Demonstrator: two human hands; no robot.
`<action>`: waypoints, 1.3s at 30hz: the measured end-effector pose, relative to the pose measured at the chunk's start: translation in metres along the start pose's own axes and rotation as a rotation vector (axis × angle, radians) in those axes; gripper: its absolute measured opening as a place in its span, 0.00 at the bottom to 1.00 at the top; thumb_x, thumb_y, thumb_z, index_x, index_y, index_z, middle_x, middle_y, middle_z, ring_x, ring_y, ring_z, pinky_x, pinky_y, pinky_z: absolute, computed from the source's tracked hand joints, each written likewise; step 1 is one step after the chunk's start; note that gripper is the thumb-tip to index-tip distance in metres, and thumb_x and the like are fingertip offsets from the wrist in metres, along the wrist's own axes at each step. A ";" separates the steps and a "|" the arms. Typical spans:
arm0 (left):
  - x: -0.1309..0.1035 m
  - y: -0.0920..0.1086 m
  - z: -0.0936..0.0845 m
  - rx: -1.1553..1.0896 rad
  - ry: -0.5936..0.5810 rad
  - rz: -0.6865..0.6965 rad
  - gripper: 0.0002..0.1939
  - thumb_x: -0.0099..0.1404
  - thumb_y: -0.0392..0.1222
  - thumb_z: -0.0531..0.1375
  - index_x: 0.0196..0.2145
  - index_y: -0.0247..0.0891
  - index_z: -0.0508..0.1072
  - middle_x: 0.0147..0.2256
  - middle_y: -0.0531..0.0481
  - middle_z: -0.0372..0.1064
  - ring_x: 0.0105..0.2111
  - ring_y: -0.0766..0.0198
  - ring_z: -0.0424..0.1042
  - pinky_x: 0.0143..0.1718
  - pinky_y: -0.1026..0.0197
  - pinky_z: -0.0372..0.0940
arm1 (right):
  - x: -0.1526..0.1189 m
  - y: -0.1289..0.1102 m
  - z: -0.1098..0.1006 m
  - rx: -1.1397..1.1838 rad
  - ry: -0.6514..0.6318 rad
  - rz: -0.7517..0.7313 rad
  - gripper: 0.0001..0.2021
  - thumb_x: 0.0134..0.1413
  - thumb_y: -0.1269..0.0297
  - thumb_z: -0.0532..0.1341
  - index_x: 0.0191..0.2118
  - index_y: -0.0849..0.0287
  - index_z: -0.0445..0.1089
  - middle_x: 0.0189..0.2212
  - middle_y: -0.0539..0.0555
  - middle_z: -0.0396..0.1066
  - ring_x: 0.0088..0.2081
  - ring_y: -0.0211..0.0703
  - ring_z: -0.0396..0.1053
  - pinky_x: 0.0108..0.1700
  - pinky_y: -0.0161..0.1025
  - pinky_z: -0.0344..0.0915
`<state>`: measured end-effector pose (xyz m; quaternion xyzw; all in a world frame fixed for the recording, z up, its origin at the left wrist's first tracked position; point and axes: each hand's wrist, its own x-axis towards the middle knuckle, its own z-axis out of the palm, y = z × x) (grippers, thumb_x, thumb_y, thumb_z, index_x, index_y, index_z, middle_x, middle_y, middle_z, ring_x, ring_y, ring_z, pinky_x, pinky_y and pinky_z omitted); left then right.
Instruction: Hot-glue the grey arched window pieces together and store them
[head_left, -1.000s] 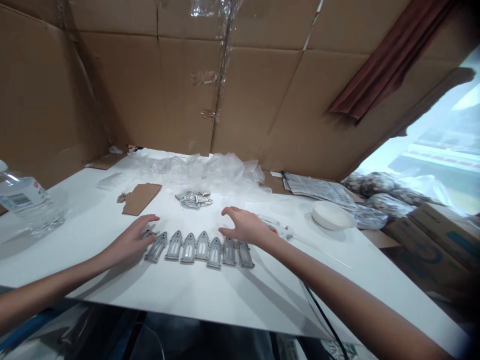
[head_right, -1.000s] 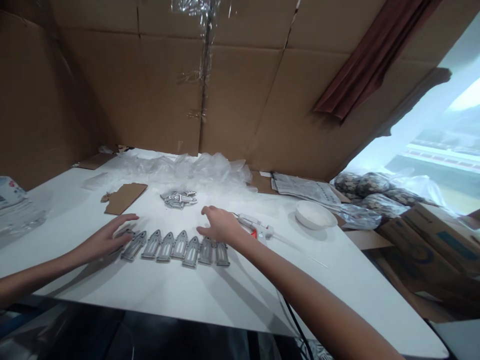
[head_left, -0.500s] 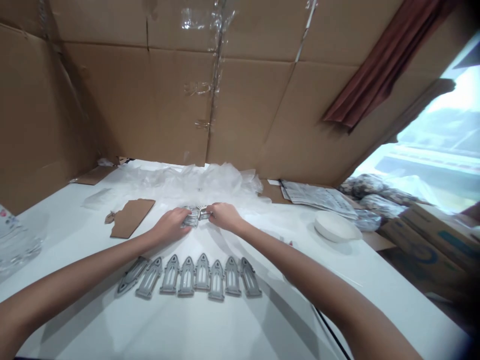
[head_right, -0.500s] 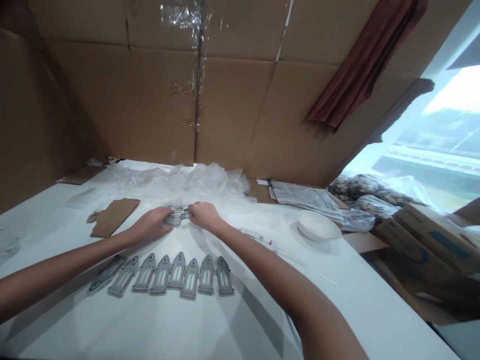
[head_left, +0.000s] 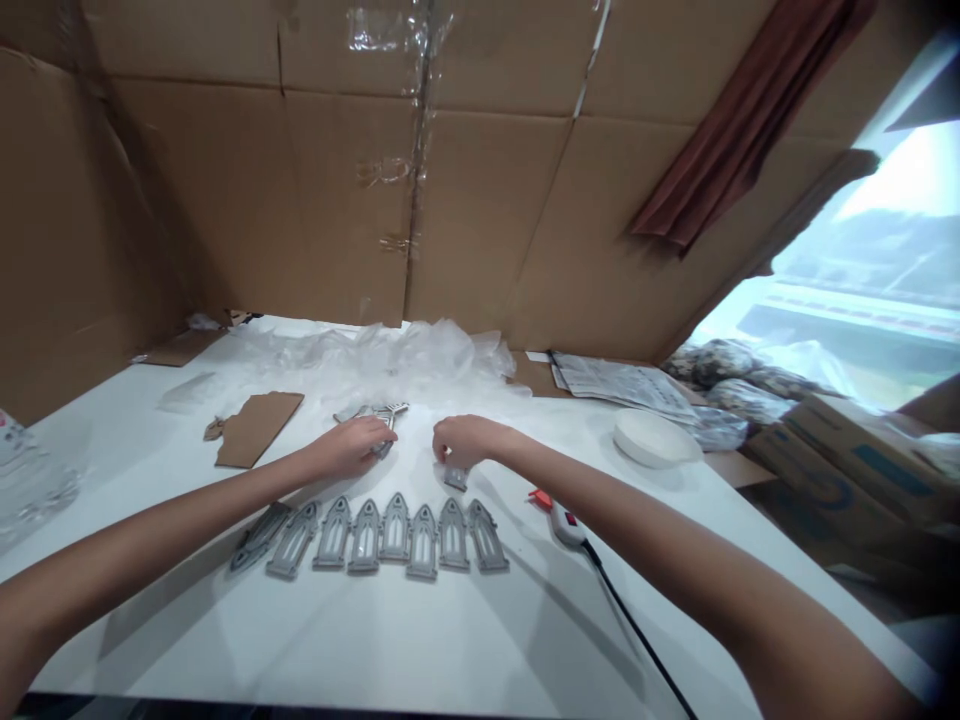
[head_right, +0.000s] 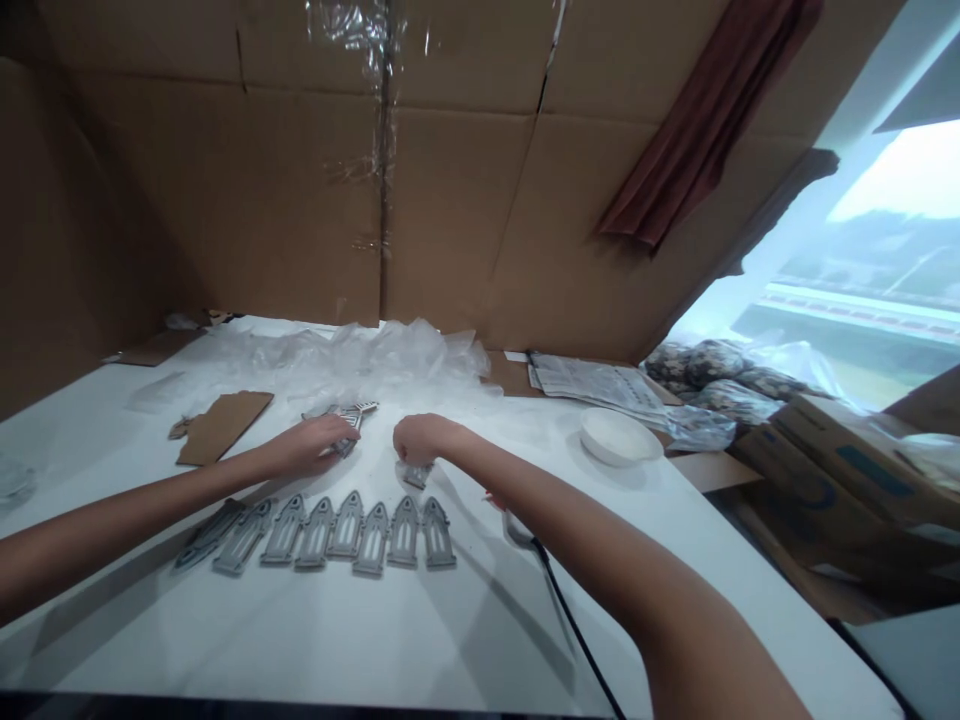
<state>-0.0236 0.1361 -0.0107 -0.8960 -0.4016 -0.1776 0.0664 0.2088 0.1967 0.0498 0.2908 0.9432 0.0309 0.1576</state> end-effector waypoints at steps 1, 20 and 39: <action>-0.001 0.003 -0.001 -0.002 -0.009 0.033 0.24 0.52 0.25 0.51 0.47 0.36 0.67 0.44 0.47 0.68 0.48 0.60 0.65 0.49 0.59 0.60 | 0.006 0.000 -0.002 0.025 0.031 0.013 0.12 0.43 0.71 0.60 0.36 0.56 0.76 0.38 0.53 0.71 0.39 0.44 0.67 0.34 0.33 0.57; 0.016 -0.046 -0.013 0.015 -0.011 -0.404 0.18 0.61 0.37 0.48 0.48 0.39 0.69 0.48 0.48 0.68 0.49 0.58 0.65 0.50 0.58 0.60 | 0.108 -0.002 0.003 0.281 0.462 0.377 0.18 0.48 0.59 0.61 0.46 0.59 0.66 0.45 0.56 0.67 0.45 0.45 0.67 0.40 0.35 0.61; 0.048 -0.063 0.000 -0.010 -0.052 -0.597 0.23 0.58 0.51 0.55 0.48 0.36 0.69 0.46 0.43 0.69 0.45 0.56 0.68 0.43 0.61 0.61 | 0.017 0.002 0.012 0.737 0.292 0.416 0.12 0.51 0.66 0.52 0.33 0.64 0.71 0.25 0.53 0.71 0.22 0.34 0.66 0.24 0.28 0.59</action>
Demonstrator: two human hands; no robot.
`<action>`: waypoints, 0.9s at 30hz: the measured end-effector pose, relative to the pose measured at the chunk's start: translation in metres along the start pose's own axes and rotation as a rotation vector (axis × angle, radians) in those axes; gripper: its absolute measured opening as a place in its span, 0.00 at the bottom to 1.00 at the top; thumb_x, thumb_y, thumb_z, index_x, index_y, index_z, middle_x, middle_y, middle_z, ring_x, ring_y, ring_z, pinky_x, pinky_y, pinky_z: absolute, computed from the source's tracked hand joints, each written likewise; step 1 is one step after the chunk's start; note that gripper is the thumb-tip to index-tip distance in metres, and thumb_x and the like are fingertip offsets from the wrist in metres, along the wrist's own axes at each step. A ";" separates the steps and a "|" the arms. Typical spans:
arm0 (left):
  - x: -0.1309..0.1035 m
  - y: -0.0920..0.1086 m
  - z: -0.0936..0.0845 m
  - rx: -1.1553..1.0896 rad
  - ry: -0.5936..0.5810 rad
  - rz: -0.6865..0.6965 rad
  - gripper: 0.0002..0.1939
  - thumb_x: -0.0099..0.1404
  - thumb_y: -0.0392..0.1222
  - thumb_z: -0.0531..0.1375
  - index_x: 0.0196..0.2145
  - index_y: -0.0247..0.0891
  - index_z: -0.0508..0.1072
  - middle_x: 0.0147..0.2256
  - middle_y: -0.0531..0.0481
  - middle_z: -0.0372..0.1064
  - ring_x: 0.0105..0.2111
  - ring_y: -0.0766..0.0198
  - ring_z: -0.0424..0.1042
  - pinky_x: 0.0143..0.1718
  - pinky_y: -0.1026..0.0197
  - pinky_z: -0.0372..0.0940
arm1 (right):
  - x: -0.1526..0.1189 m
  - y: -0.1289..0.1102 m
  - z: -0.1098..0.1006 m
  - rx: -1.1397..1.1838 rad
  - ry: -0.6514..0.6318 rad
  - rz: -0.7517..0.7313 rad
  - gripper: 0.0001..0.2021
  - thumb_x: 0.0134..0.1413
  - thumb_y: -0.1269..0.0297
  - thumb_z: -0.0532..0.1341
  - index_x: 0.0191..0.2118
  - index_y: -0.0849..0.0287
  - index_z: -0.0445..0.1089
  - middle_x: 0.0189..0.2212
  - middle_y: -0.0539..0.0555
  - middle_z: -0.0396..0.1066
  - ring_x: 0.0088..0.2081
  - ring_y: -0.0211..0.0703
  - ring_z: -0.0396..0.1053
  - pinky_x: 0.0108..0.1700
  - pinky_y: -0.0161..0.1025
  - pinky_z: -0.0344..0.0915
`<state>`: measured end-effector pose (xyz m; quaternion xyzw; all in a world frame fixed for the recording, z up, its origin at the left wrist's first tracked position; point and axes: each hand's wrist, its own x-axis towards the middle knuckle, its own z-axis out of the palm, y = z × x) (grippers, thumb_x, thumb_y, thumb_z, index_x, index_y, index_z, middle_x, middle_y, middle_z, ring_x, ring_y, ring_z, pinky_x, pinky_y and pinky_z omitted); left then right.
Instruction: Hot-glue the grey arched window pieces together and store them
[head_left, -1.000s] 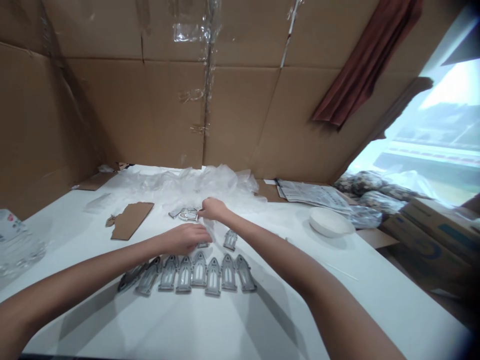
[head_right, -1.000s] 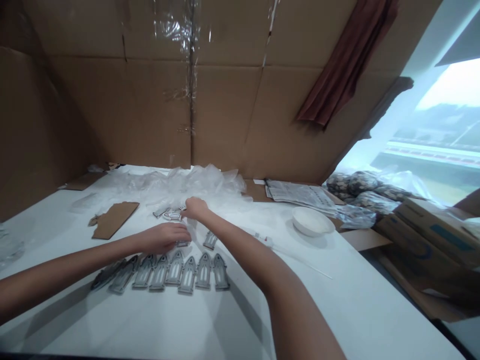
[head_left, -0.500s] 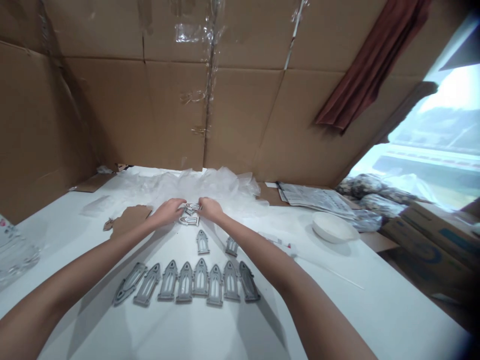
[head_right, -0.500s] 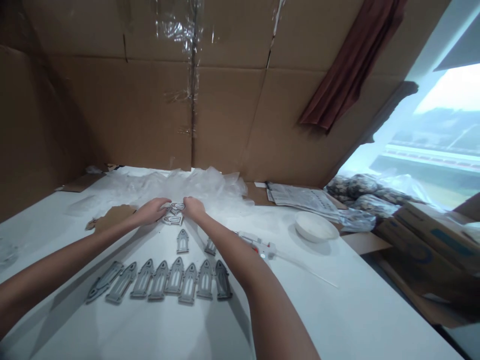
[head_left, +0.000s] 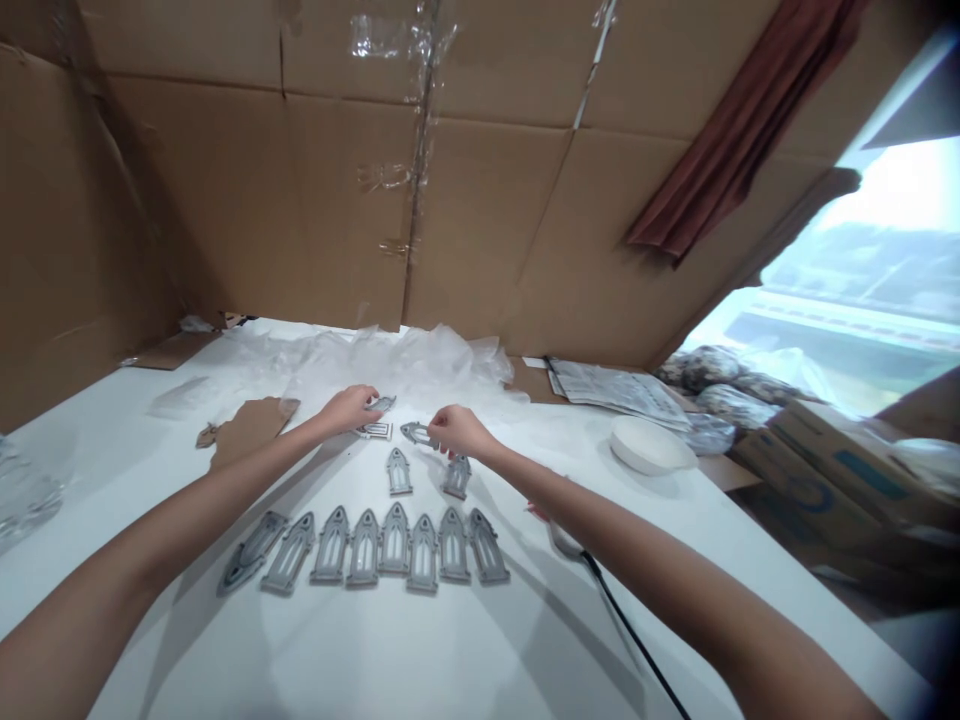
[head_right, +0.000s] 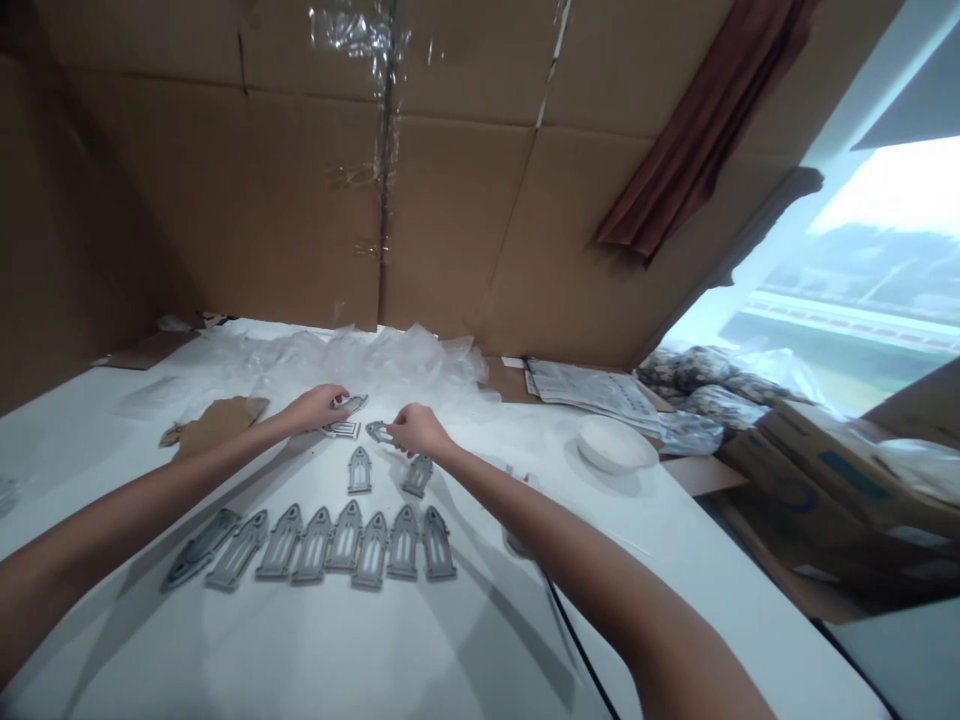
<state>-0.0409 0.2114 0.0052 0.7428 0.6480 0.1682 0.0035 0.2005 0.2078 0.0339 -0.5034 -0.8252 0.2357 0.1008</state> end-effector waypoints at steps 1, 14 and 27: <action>0.003 0.003 0.001 0.008 -0.004 -0.001 0.23 0.57 0.51 0.55 0.48 0.36 0.69 0.45 0.44 0.69 0.45 0.56 0.68 0.43 0.60 0.61 | -0.008 0.003 0.000 0.016 -0.016 0.036 0.11 0.50 0.66 0.52 0.32 0.64 0.71 0.24 0.53 0.70 0.21 0.34 0.66 0.23 0.28 0.59; -0.011 0.038 -0.017 0.130 0.046 -0.004 0.24 0.54 0.43 0.57 0.50 0.35 0.67 0.42 0.42 0.70 0.42 0.54 0.68 0.39 0.60 0.59 | -0.030 0.010 0.023 -0.172 0.070 0.058 0.09 0.39 0.62 0.60 0.24 0.65 0.71 0.22 0.55 0.68 0.26 0.37 0.65 0.23 0.30 0.51; -0.114 0.053 -0.007 -0.048 -0.023 0.050 0.28 0.53 0.42 0.58 0.52 0.38 0.61 0.35 0.46 0.67 0.32 0.60 0.68 0.27 0.64 0.55 | 0.016 -0.024 0.023 -0.255 0.147 -0.211 0.15 0.44 0.59 0.61 0.40 0.55 0.73 0.46 0.52 0.66 0.45 0.41 0.65 0.40 0.31 0.59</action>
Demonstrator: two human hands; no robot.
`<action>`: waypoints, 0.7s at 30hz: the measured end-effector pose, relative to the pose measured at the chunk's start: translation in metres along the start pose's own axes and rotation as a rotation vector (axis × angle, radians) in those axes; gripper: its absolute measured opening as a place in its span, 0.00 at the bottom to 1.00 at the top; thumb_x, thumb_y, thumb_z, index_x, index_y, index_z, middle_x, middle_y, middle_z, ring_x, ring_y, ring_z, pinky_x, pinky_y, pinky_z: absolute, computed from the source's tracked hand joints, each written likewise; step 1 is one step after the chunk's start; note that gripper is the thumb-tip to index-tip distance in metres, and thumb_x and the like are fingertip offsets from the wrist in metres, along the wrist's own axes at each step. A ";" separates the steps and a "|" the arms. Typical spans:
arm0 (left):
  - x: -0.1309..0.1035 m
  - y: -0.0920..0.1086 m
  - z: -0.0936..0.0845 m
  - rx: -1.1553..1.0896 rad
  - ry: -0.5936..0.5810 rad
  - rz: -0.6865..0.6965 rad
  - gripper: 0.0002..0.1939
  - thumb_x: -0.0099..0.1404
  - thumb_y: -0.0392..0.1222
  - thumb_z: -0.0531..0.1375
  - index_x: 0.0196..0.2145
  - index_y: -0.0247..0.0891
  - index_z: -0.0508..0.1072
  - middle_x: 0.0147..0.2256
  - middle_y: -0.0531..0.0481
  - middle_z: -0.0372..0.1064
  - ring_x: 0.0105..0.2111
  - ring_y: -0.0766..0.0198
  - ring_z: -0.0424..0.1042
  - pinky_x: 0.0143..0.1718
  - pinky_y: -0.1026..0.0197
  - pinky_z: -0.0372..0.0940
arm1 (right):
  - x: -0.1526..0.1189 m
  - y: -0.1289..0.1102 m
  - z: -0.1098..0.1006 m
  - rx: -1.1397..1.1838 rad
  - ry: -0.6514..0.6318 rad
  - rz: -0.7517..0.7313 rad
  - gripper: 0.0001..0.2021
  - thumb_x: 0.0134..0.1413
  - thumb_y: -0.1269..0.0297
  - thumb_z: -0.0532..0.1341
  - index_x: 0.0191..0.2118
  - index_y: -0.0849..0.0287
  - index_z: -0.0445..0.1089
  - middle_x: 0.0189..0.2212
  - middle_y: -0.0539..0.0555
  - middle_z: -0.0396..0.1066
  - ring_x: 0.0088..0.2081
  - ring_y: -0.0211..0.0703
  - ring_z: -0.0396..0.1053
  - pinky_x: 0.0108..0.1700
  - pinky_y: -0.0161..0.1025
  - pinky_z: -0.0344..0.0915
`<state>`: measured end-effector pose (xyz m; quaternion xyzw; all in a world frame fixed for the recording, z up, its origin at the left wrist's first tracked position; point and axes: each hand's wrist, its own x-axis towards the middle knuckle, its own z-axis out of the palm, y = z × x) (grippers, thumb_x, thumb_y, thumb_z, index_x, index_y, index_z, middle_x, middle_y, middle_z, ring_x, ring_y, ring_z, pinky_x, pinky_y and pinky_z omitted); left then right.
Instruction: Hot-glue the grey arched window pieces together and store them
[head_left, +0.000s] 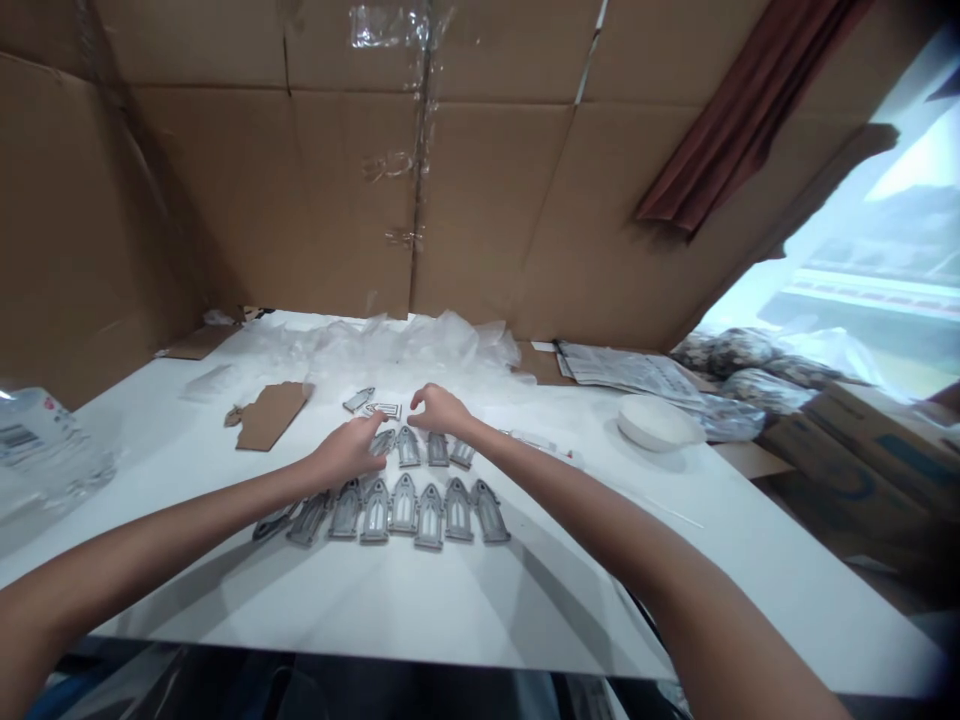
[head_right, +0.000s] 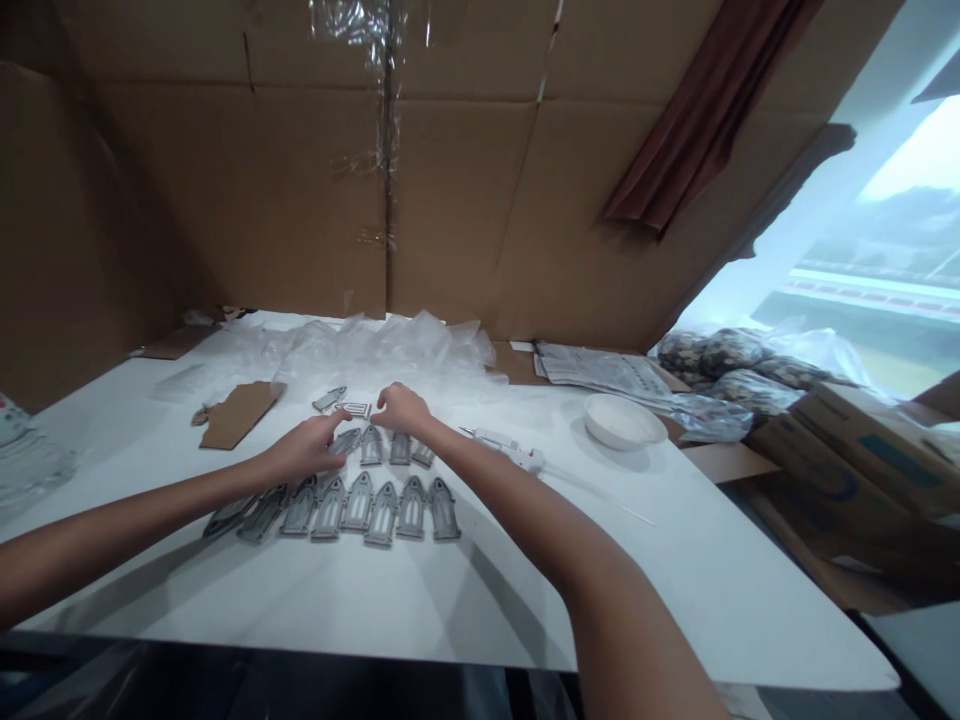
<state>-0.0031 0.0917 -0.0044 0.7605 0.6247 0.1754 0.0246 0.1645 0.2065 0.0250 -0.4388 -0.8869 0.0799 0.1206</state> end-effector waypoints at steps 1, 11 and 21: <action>-0.001 0.000 0.003 -0.015 0.006 0.005 0.28 0.53 0.42 0.58 0.52 0.37 0.60 0.33 0.47 0.67 0.32 0.60 0.68 0.27 0.64 0.55 | 0.007 -0.004 0.003 -0.006 -0.009 -0.019 0.17 0.43 0.59 0.62 0.42 0.54 0.72 0.47 0.52 0.65 0.45 0.41 0.65 0.41 0.31 0.59; 0.028 -0.045 -0.011 0.096 0.111 -0.120 0.19 0.60 0.47 0.53 0.47 0.38 0.65 0.38 0.45 0.68 0.38 0.57 0.68 0.34 0.61 0.58 | 0.049 -0.020 0.027 -0.076 -0.086 -0.188 0.23 0.46 0.60 0.62 0.51 0.55 0.67 0.46 0.56 0.67 0.47 0.47 0.66 0.45 0.37 0.61; 0.050 -0.079 -0.002 0.078 0.088 -0.127 0.18 0.59 0.45 0.54 0.46 0.36 0.66 0.44 0.42 0.67 0.44 0.57 0.67 0.40 0.61 0.59 | 0.047 -0.036 0.025 0.264 -0.230 -0.009 0.18 0.53 0.67 0.55 0.51 0.64 0.64 0.36 0.57 0.72 0.33 0.39 0.71 0.33 0.31 0.65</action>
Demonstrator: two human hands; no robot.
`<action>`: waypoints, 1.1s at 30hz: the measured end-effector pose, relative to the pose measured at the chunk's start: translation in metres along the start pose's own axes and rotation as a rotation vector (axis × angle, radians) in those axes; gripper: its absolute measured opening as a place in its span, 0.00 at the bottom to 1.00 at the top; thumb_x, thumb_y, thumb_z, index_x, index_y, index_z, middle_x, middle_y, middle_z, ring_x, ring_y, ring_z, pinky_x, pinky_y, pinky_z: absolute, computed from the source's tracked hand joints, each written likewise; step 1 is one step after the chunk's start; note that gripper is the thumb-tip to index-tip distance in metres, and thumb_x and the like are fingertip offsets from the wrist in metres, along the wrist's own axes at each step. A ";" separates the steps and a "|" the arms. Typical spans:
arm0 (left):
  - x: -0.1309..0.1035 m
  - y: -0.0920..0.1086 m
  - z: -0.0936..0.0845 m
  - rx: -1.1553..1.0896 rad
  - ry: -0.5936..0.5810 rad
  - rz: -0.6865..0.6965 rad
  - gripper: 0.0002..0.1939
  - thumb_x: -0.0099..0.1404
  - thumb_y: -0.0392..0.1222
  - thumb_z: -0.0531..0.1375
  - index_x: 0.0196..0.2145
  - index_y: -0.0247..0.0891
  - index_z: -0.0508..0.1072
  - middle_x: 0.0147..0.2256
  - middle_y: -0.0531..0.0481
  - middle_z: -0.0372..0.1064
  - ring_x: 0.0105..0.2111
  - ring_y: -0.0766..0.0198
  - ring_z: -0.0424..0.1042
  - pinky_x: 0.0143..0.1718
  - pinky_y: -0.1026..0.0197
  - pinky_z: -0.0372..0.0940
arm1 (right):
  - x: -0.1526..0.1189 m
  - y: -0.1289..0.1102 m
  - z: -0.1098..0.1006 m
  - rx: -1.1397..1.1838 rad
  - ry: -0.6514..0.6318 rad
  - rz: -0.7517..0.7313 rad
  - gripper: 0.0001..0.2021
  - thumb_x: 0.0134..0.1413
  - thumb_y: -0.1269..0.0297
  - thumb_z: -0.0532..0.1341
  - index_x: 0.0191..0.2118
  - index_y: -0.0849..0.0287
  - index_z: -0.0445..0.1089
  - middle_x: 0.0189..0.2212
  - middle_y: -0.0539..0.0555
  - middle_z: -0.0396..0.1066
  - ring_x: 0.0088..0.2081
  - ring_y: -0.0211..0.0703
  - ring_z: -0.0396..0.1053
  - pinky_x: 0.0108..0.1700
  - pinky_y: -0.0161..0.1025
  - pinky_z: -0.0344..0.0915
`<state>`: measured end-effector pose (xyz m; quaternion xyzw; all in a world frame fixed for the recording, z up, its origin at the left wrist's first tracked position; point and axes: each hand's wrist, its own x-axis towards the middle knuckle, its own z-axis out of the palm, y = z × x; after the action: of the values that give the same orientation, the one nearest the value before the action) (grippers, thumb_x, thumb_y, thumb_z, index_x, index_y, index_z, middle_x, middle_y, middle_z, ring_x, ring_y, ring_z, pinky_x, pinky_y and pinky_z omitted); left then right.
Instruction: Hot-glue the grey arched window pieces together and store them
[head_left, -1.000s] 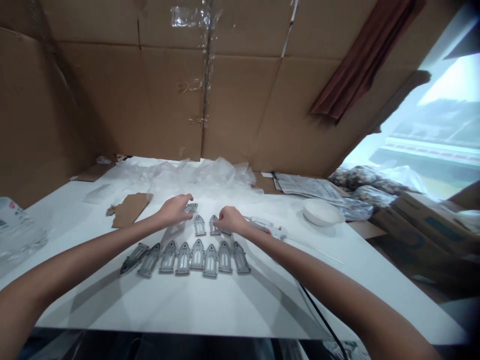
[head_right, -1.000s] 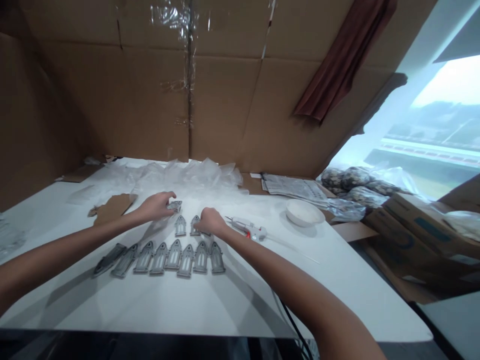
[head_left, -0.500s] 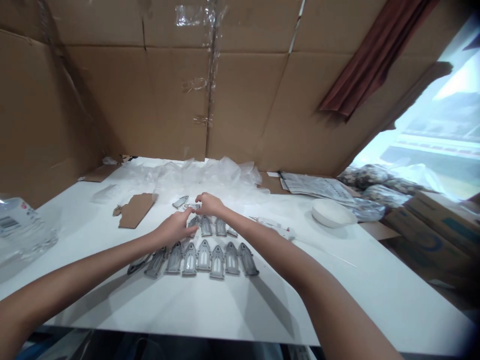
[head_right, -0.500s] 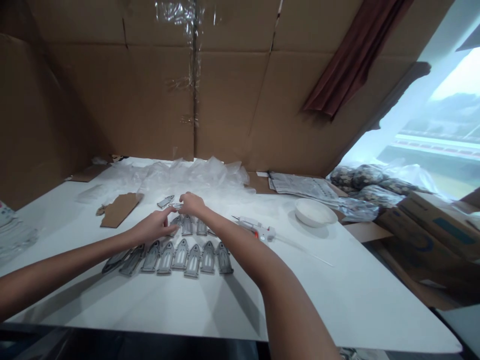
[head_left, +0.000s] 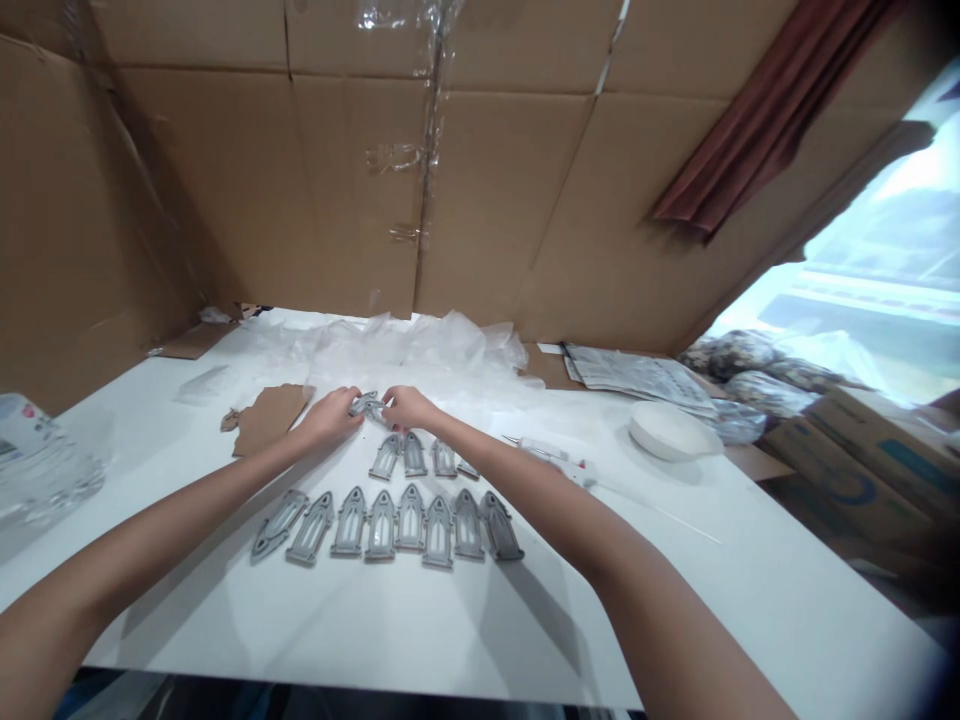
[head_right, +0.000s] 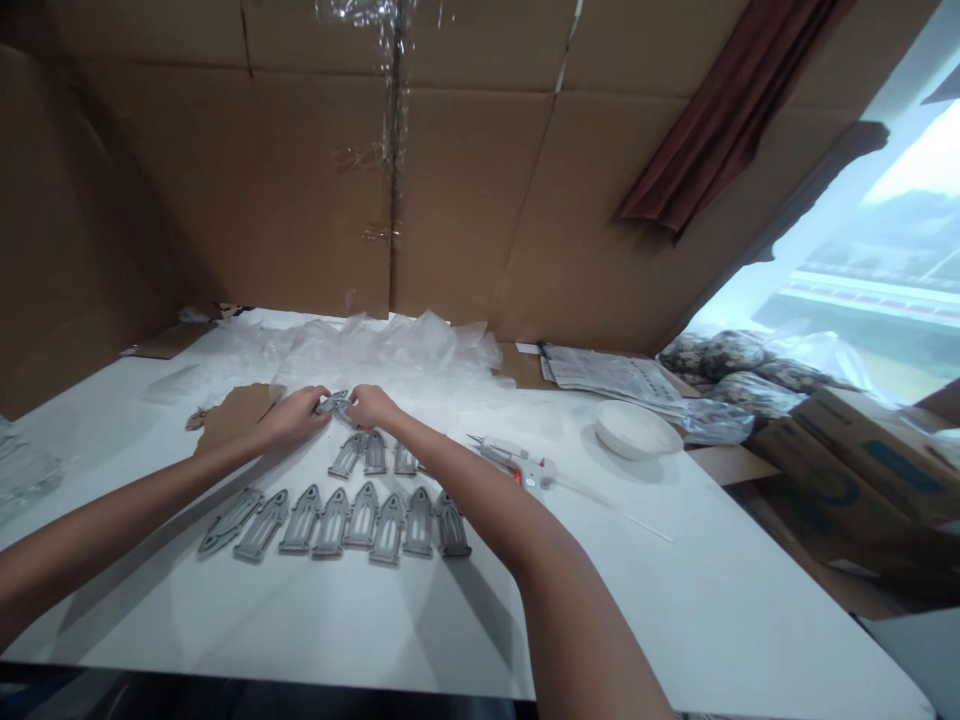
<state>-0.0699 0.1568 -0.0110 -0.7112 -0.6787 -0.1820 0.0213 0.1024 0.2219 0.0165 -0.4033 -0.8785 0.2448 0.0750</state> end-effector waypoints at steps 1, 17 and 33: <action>-0.002 -0.001 -0.001 0.002 -0.002 -0.009 0.19 0.59 0.44 0.54 0.47 0.36 0.66 0.43 0.42 0.67 0.42 0.57 0.67 0.39 0.61 0.59 | -0.001 -0.003 0.004 0.057 -0.026 0.026 0.20 0.54 0.67 0.54 0.53 0.64 0.61 0.34 0.56 0.72 0.29 0.37 0.71 0.30 0.30 0.65; -0.083 -0.007 -0.030 -0.101 -0.191 -0.055 0.23 0.57 0.53 0.56 0.47 0.40 0.64 0.26 0.53 0.63 0.27 0.64 0.64 0.26 0.65 0.52 | -0.045 -0.048 0.034 -0.064 0.018 -0.082 0.11 0.41 0.63 0.63 0.34 0.57 0.71 0.33 0.50 0.70 0.34 0.40 0.67 0.27 0.31 0.54; -0.157 -0.020 -0.080 -0.231 -0.570 0.086 0.43 0.51 0.57 0.63 0.61 0.48 0.53 0.57 0.47 0.53 0.40 0.64 0.67 0.39 0.67 0.64 | -0.188 0.085 -0.104 -0.124 0.442 0.143 0.12 0.49 0.60 0.58 0.38 0.59 0.71 0.35 0.51 0.70 0.34 0.37 0.66 0.34 0.32 0.59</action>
<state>-0.1099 -0.0142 0.0139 -0.7593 -0.6015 -0.0501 -0.2434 0.3186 0.1678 0.0771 -0.5122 -0.8232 0.1009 0.2232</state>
